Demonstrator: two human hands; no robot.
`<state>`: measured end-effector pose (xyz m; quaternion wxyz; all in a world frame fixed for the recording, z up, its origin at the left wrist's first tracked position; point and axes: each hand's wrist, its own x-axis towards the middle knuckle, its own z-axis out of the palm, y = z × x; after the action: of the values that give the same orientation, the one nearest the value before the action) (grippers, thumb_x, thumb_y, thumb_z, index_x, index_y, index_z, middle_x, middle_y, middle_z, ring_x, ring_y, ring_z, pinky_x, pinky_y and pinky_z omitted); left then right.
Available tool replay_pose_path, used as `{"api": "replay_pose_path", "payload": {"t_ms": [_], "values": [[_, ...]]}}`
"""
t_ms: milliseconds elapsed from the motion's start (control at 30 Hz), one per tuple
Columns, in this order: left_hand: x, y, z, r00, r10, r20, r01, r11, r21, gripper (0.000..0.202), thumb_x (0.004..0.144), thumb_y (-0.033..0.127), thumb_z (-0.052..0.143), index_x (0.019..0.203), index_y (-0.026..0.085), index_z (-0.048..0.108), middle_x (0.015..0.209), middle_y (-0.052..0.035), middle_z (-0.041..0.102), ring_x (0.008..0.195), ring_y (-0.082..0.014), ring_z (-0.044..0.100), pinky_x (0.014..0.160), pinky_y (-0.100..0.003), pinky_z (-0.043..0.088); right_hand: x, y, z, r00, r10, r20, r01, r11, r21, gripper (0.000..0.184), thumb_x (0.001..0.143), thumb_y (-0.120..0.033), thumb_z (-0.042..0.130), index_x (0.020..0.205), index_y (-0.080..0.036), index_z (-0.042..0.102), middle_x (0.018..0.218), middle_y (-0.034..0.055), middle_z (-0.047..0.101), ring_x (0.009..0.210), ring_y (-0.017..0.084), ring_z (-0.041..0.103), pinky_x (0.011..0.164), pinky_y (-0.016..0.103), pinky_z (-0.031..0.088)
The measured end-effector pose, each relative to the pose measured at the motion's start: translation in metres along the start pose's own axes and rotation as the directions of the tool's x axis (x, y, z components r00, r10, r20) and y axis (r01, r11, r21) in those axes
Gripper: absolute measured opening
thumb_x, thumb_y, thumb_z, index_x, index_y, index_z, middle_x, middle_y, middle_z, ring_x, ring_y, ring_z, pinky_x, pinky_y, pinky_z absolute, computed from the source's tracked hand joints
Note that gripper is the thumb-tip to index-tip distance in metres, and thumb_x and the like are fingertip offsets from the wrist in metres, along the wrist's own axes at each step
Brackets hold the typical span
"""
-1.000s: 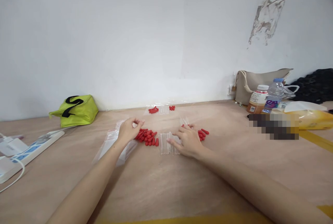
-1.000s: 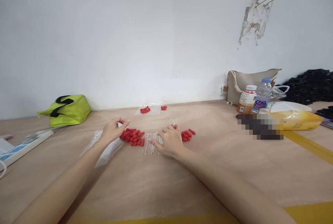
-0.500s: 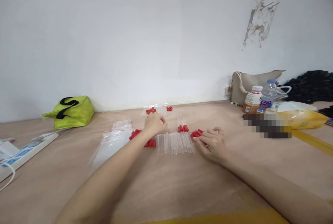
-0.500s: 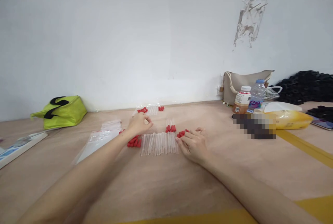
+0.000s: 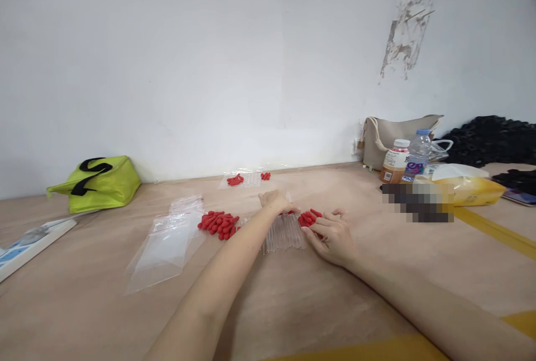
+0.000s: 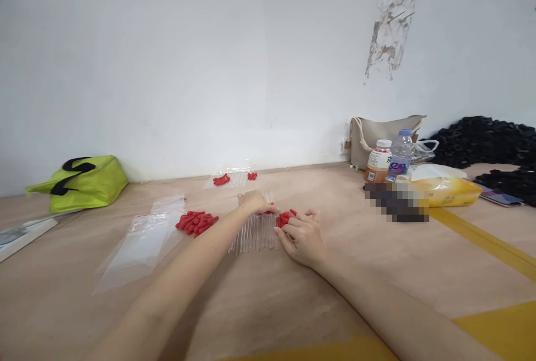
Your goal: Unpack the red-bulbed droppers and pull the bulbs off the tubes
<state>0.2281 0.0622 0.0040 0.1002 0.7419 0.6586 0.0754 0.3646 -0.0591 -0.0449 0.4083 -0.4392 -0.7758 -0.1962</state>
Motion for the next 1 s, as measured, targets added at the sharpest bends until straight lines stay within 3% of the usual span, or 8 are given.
{"api": "replay_pose_path", "payload": {"t_ms": [200, 367, 400, 467, 533, 600, 833, 1000], "values": [[-0.016, -0.004, -0.018, 0.998, -0.006, -0.058, 0.005, 1.000, -0.022, 0.028, 0.062, 0.044, 0.059, 0.066, 0.017, 0.064, 0.056, -0.0056, 0.062, 0.065, -0.0232, 0.060, 0.074, -0.039, 0.038, -0.002, 0.001, 0.001, 1.000, 0.013, 0.006, -0.013, 0.999, 0.052, 0.035, 0.082, -0.027, 0.046, 0.049, -0.017, 0.054, 0.054, -0.0010, 0.057, 0.059, 0.010, 0.045, 0.076, 0.031, 0.022], [-0.070, -0.049, -0.042, 0.956, 0.092, -0.278, -0.104, 0.994, -0.028, 0.021, 0.069, 0.039, 0.055, 0.066, 0.020, 0.064, 0.079, -0.0036, 0.063, 0.090, -0.0232, 0.054, 0.085, -0.038, 0.031, -0.003, 0.004, -0.004, 0.996, 0.082, -0.038, -0.078, 0.993, 0.093, 0.019, 0.081, -0.028, 0.047, 0.073, -0.020, 0.062, 0.072, 0.0016, 0.060, 0.070, 0.012, 0.051, 0.077, 0.031, 0.025], [-0.084, -0.064, -0.042, 0.929, 0.135, -0.346, -0.151, 0.988, -0.020, 0.020, 0.071, 0.039, 0.054, 0.070, 0.021, 0.063, 0.087, -0.0029, 0.062, 0.095, -0.0220, 0.051, 0.086, -0.037, 0.029, -0.002, 0.004, -0.006, 0.994, 0.094, -0.053, -0.089, 0.992, 0.087, 0.017, 0.081, -0.030, 0.048, 0.080, -0.020, 0.062, 0.079, 0.0032, 0.060, 0.075, 0.014, 0.052, 0.078, 0.031, 0.026], [-0.111, -0.093, -0.038, 0.755, 0.352, -0.553, -0.367, 0.926, 0.089, 0.020, 0.074, 0.038, 0.053, 0.069, 0.021, 0.062, 0.086, -0.0035, 0.060, 0.088, -0.0203, 0.051, 0.082, -0.037, 0.030, 0.002, 0.002, -0.007, 0.994, 0.076, -0.072, -0.071, 0.995, 0.072, 0.026, 0.078, -0.037, 0.051, 0.095, -0.018, 0.059, 0.091, 0.0068, 0.059, 0.086, 0.018, 0.052, 0.080, 0.032, 0.029], [-0.133, -0.120, -0.031, 0.617, 0.489, -0.617, -0.470, 0.858, 0.209, 0.016, 0.076, 0.033, 0.053, 0.069, 0.021, 0.062, 0.082, -0.0036, 0.059, 0.083, -0.0185, 0.051, 0.080, -0.037, 0.029, 0.009, -0.006, -0.007, 0.999, -0.017, -0.045, 0.019, 0.998, 0.058, 0.040, 0.076, -0.042, 0.054, 0.108, -0.018, 0.054, 0.103, 0.0095, 0.056, 0.095, 0.021, 0.050, 0.083, 0.035, 0.030], [-0.147, -0.138, -0.022, 0.539, 0.560, -0.629, -0.507, 0.813, 0.289, 0.011, 0.076, 0.029, 0.055, 0.072, 0.021, 0.062, 0.081, -0.0031, 0.060, 0.082, -0.0177, 0.051, 0.079, -0.036, 0.029, 0.017, -0.018, -0.004, 0.988, -0.151, 0.016, 0.150, 0.987, 0.052, 0.046, 0.076, -0.043, 0.053, 0.116, -0.021, 0.050, 0.111, 0.0093, 0.054, 0.102, 0.023, 0.047, 0.088, 0.038, 0.028], [-0.155, -0.150, 0.001, 0.402, 0.665, -0.630, -0.535, 0.729, 0.428, 0.005, 0.074, 0.024, 0.058, 0.077, 0.023, 0.062, 0.077, -0.0009, 0.061, 0.079, -0.0159, 0.052, 0.080, -0.036, 0.030, 0.026, -0.056, 0.027, 0.946, -0.320, 0.049, 0.312, 0.941, 0.129, 0.023, 0.083, -0.032, 0.049, 0.103, -0.026, 0.059, 0.087, 0.0017, 0.065, 0.095, 0.017, 0.050, 0.092, 0.039, 0.021], [-0.156, -0.145, 0.004, 0.422, 0.663, -0.618, -0.553, 0.729, 0.404, 0.005, 0.075, 0.025, 0.058, 0.077, 0.022, 0.062, 0.078, -0.0014, 0.061, 0.078, -0.0154, 0.052, 0.079, -0.035, 0.032, 0.019, -0.057, 0.034, 0.958, -0.278, 0.074, 0.265, 0.952, 0.151, 0.018, 0.084, -0.027, 0.048, 0.093, -0.027, 0.063, 0.070, -0.0010, 0.062, 0.081, 0.014, 0.051, 0.092, 0.041, 0.018]]}}
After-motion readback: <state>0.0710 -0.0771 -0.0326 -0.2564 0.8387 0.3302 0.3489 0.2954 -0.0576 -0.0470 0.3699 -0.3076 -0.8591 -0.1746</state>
